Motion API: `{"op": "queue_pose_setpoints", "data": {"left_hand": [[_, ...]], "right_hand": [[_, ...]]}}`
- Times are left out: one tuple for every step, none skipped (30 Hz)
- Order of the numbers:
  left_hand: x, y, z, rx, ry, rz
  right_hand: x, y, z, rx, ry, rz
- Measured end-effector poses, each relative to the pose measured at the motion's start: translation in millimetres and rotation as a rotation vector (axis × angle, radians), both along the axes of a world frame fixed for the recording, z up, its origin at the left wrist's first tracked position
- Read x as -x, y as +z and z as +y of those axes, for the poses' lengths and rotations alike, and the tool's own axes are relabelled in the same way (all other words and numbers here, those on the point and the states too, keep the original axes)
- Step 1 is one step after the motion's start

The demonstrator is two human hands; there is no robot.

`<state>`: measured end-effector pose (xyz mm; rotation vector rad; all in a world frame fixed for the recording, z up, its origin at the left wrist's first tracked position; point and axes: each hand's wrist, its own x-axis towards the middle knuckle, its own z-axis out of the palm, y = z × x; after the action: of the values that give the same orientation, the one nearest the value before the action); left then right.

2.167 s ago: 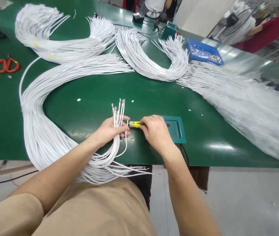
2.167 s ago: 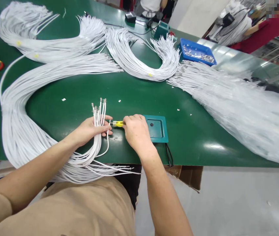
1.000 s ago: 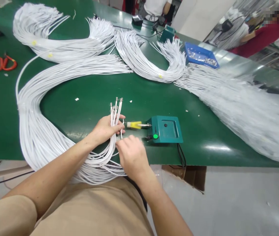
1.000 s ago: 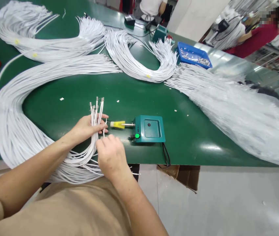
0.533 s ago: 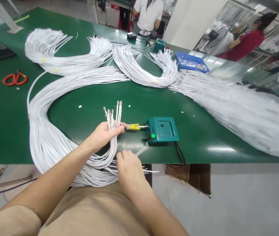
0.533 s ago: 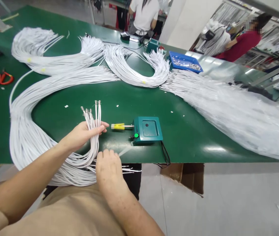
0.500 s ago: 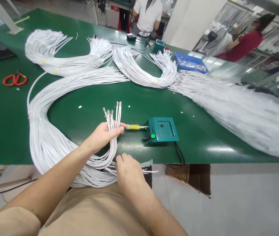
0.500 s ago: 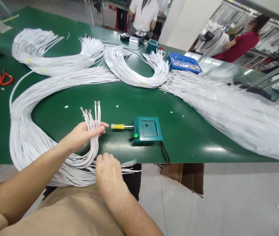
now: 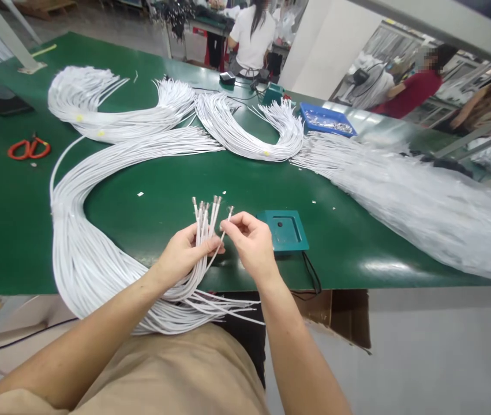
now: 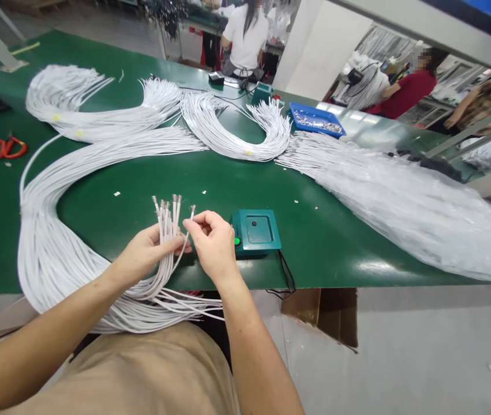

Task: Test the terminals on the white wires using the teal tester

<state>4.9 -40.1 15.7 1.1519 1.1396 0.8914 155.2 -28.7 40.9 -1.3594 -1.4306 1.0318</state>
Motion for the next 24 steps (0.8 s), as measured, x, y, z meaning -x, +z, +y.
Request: {"op": "queue_pose_setpoints", "data": {"left_hand": [[1.0, -0.1, 0.5, -0.001, 0.013, -0.037], [1.7, -0.4, 1.4, -0.01, 0.021, -0.067], [2.1, -0.9, 2.4, -0.019, 0.024, -0.091], [2.1, -1.3, 3.4, -0.023, 0.022, -0.107], [1.7, -1.6, 4.3, -0.022, 0.017, -0.115], [1.0, -1.7, 4.9, -0.017, 0.01, -0.115], [0.1, -1.6, 5.3, -0.013, -0.001, -0.105], [-0.9, -1.2, 5.3, -0.011, -0.013, -0.086], [-1.8, -0.7, 5.1, -0.011, -0.022, -0.064], [-2.5, 0.0, 4.7, -0.011, -0.028, -0.043], [-3.0, 0.8, 4.2, -0.011, -0.024, -0.028], [-3.3, 1.5, 3.8, -0.007, -0.013, -0.02], [-3.4, 2.2, 3.5, -0.004, -0.001, -0.017], [-3.4, 2.8, 3.3, -0.001, 0.008, -0.012], [-3.3, 3.3, 3.3, 0.002, 0.016, -0.005], [-3.3, 3.8, 3.4, 0.004, 0.024, 0.005], [-3.4, 4.1, 3.6, 0.006, 0.033, 0.016], [-3.6, 4.4, 3.8, 0.007, 0.043, 0.027], [-3.8, 4.5, 4.0, 0.01, 0.054, 0.039], [-4.1, 4.7, 4.0, 0.011, 0.061, 0.047], [-4.4, 4.9, 4.0, 0.011, 0.064, 0.052], [-4.6, 5.1, 4.0, 0.009, 0.062, 0.052], [-4.7, 5.4, 4.1, 0.007, 0.061, 0.046], [-4.7, 5.8, 4.2, 0.005, 0.06, 0.034]], "right_hand": [[2.7, -3.3, -2.0, 0.031, 0.011, 0.036], [5.1, -5.8, -4.2, 0.064, 0.023, 0.073], [7.1, -7.3, -5.9, 0.1, 0.039, 0.112], [8.6, -7.6, -6.7, 0.137, 0.057, 0.154], [9.6, -6.8, -6.3, 0.166, 0.066, 0.195], [10.0, -5.1, -4.8, 0.183, 0.06, 0.236], [9.7, -2.8, -2.1, 0.185, 0.037, 0.279], [8.7, -0.3, 1.3, 0.171, -0.002, 0.326], [7.2, 2.0, 4.9, 0.147, -0.055, 0.379], [5.3, 4.0, 8.3, 0.119, -0.11, 0.435], [3.3, 5.4, 11.0, 0.097, -0.156, 0.486], [1.6, 6.1, 12.5, 0.081, -0.183, 0.522], [0.4, 6.1, 12.8, 0.069, -0.201, 0.534], [0.0, 5.5, 11.9, 0.064, -0.208, 0.518], [0.4, 4.4, 9.8, 0.066, -0.212, 0.477], [1.6, 3.0, 7.2, 0.077, -0.211, 0.419], [3.4, 1.6, 4.3, 0.095, -0.208, 0.354], [5.5, 0.4, 1.6, 0.116, -0.205, 0.29], [7.5, -0.5, -0.7, 0.134, -0.2, 0.236], [9.3, -0.8, -2.3, 0.146, -0.192, 0.199], [10.6, -0.7, -3.2, 0.151, -0.185, 0.184], [11.3, -0.1, -3.6, 0.15, -0.179, 0.185], [11.5, 0.8, -3.7, 0.146, -0.176, 0.196], [11.2, 1.7, -3.6, 0.143, -0.168, 0.21]]}}
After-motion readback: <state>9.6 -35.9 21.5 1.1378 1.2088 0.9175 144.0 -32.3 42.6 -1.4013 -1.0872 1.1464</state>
